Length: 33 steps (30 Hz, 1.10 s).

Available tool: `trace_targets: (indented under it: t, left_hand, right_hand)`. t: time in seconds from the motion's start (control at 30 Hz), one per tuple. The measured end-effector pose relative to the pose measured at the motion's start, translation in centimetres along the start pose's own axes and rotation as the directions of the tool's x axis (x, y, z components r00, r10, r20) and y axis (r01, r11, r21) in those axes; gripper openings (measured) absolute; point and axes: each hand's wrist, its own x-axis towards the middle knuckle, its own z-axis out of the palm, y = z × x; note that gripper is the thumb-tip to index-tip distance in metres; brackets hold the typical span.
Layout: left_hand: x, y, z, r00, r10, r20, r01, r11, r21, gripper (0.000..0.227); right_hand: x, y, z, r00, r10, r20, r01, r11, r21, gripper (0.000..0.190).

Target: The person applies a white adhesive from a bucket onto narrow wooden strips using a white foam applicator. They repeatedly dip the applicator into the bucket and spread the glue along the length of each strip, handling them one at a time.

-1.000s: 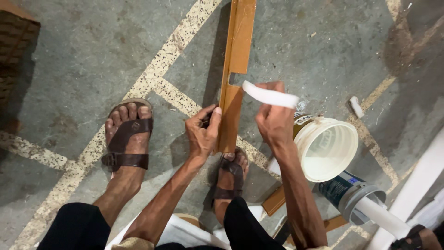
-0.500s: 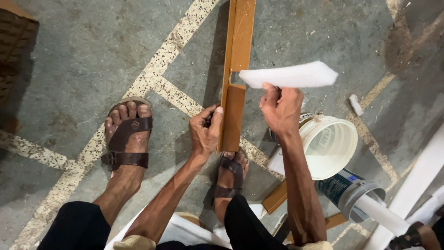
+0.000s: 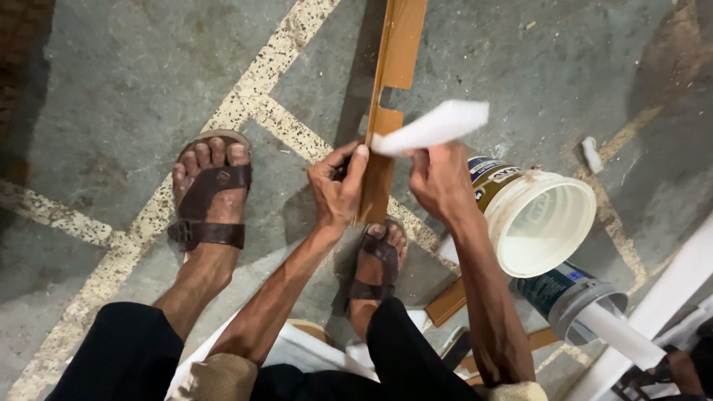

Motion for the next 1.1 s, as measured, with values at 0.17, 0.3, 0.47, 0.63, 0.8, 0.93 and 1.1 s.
trace_targets:
  t: [0.17, 0.3, 0.47, 0.63, 0.8, 0.93, 1.1]
  left_hand:
    - [1.5, 0.7, 0.5, 0.998, 0.000, -0.064, 0.000, 1.000, -0.003, 0.031]
    - [3.8, 1.5, 0.6, 0.996, -0.053, -0.073, 0.054, 0.999, 0.003, 0.034]
    - [5.6, 2.0, 1.3, 1.000, -0.022, 0.009, 0.023, 0.994, -0.111, 0.036]
    - [5.2, 0.3, 1.0, 1.000, -0.002, -0.001, 0.002, 0.996, -0.092, 0.037]
    - [5.7, 0.1, 0.8, 0.995, -0.006, -0.095, 0.007, 1.000, 0.002, 0.036]
    - [5.2, 0.6, 0.2, 0.997, 0.023, -0.079, -0.026, 0.999, -0.038, 0.035]
    - [5.2, 1.1, -0.5, 0.999, -0.034, -0.019, 0.032, 0.995, -0.095, 0.037]
  right_hand:
    - [-4.1, -1.4, 0.7, 0.998, -0.050, 0.026, 0.048, 0.996, 0.069, 0.024]
    - [-6.8, -2.6, 1.5, 0.987, 0.058, 0.150, -0.089, 0.974, 0.210, 0.019]
    - [-6.1, -3.1, -1.3, 0.962, 0.268, -0.046, -0.214, 0.850, 0.482, 0.007]
    - [-0.7, -2.3, -0.8, 0.962, -0.187, -0.198, 0.238, 0.932, 0.273, 0.027]
    - [-0.7, -2.9, 0.5, 0.961, -0.268, -0.061, 0.275, 0.923, 0.268, 0.036]
    - [-4.7, -3.4, 1.1, 0.969, -0.229, 0.091, 0.174, 0.897, 0.406, 0.045]
    - [-4.4, -2.7, -1.4, 0.972, 0.211, 0.100, -0.233, 0.899, 0.371, 0.016]
